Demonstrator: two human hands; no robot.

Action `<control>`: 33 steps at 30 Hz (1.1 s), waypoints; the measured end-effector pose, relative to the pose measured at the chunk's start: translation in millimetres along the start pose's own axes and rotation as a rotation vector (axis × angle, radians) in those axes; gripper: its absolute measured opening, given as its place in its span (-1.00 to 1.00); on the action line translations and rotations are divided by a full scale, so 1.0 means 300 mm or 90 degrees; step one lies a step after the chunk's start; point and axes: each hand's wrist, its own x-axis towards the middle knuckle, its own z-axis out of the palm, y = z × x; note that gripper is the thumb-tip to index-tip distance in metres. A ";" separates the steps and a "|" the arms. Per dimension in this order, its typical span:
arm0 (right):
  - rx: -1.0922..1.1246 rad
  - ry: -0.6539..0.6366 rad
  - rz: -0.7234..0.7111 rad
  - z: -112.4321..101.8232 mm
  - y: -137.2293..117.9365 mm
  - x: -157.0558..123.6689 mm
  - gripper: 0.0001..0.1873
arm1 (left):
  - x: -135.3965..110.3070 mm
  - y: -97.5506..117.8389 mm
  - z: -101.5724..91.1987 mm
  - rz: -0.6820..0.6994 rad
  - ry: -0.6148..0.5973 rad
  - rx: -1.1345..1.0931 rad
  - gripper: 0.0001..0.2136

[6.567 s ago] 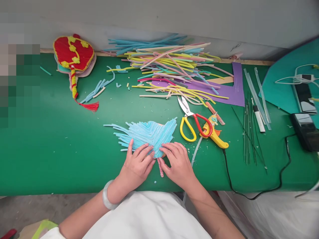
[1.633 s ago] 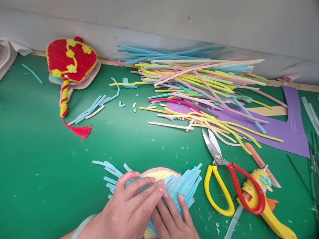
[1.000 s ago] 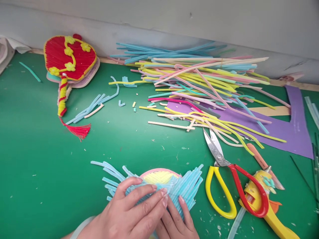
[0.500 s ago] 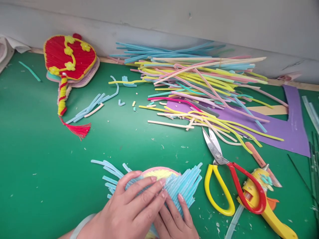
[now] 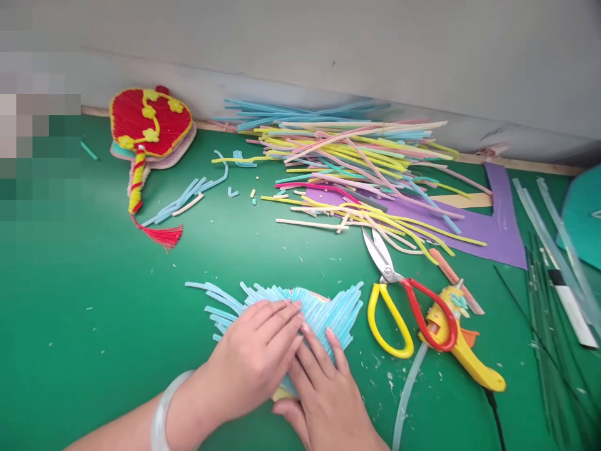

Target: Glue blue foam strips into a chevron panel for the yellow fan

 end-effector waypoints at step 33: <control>-0.006 0.146 0.293 -0.089 -0.204 -0.294 -0.68 | -0.417 0.263 0.004 -0.143 0.096 0.018 -0.66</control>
